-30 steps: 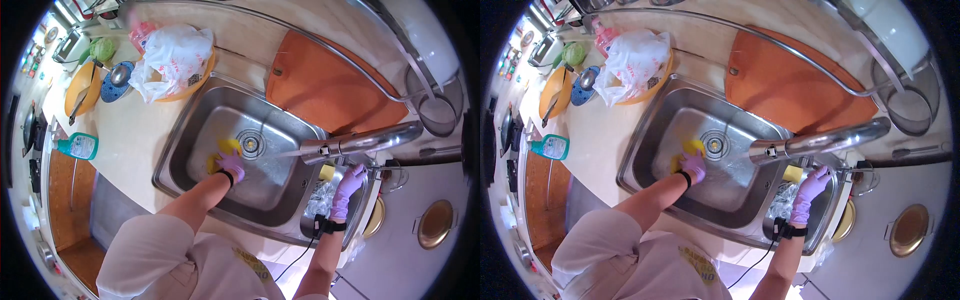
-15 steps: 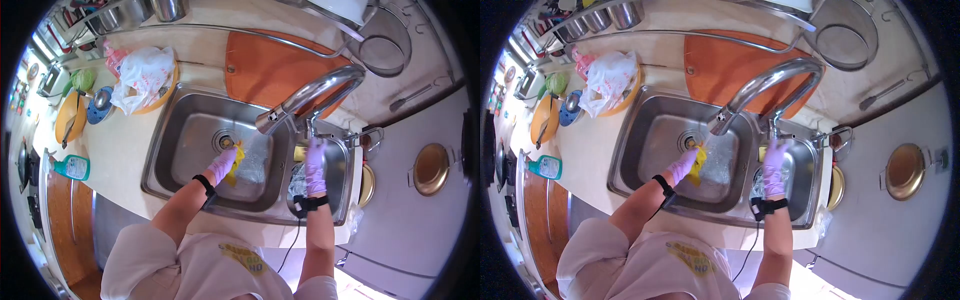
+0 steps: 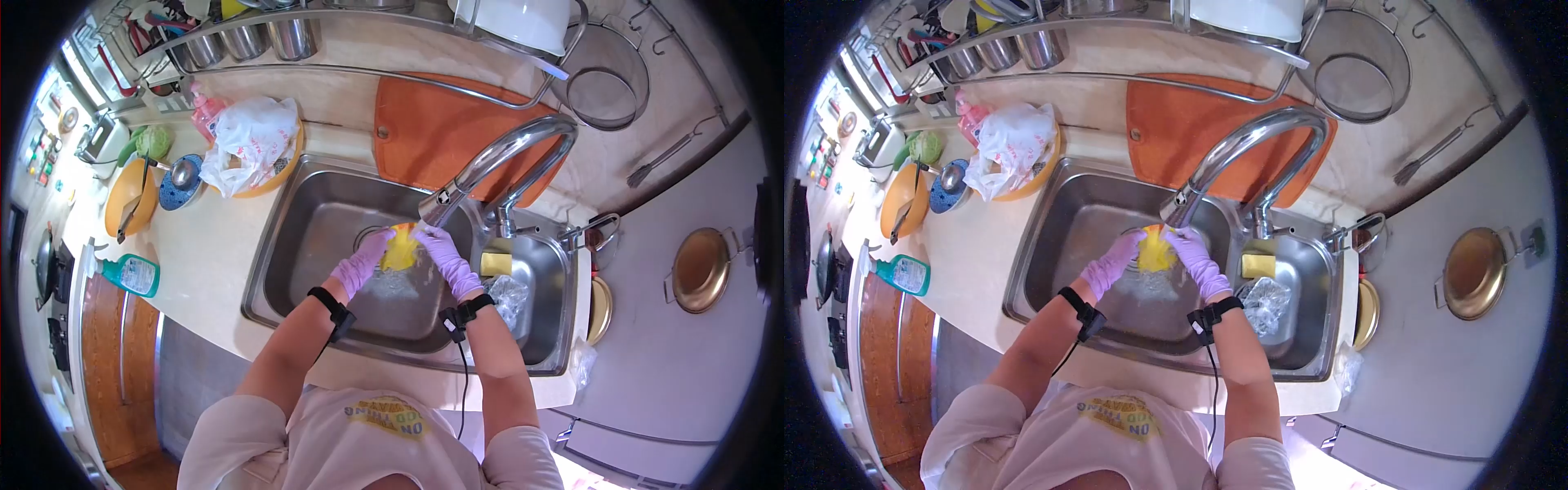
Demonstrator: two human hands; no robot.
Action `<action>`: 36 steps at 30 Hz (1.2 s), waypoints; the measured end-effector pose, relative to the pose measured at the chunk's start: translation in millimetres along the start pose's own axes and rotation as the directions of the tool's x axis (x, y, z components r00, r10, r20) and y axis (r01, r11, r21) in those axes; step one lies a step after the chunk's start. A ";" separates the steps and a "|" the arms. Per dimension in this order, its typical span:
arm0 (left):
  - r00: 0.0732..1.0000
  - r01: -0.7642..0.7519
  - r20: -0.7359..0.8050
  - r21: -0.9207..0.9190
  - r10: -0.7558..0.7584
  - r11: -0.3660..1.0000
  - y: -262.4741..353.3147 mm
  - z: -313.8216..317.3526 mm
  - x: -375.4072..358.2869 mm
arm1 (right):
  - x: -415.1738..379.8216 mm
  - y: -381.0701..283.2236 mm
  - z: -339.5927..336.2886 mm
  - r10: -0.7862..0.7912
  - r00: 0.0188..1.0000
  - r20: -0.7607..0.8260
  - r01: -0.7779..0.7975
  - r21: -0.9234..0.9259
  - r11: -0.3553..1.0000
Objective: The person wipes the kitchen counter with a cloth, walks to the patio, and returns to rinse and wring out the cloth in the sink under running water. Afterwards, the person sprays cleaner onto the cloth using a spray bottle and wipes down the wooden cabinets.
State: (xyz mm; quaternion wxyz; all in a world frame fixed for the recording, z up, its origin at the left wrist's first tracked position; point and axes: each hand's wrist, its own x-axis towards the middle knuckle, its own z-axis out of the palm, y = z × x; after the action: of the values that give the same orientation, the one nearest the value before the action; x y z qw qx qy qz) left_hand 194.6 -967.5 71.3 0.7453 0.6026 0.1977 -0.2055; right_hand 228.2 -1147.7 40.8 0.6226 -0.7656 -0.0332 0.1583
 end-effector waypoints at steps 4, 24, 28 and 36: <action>0.924 -0.381 0.076 0.213 0.374 0.900 -6.6 6.9 9.6 | -12.0 -32.8 -5.9 -0.023 0.999 -0.029 0.024 0.032 0.999; 0.857 -0.506 0.085 0.330 0.509 0.797 -8.5 8.0 8.6 | -29.4 -94.2 -25.7 0.099 0.981 0.165 -0.031 -0.372 0.928; 0.918 -0.395 0.096 0.133 0.385 0.909 7.5 20.2 -4.1 | -22.8 -79.2 -22.7 -0.050 0.985 0.165 0.060 -0.056 0.997; 0.786 -0.558 0.121 0.563 0.607 0.610 27.5 10.5 -16.0 | -30.4 -98.9 -14.6 0.069 0.968 0.242 -0.103 0.132 0.986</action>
State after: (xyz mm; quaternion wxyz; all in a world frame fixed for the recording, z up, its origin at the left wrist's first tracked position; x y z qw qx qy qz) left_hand 196.6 -971.5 104.5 0.5464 0.8358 -0.0494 0.0234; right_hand 218.0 -1147.0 144.7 0.6602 -0.6952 -0.0624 0.2773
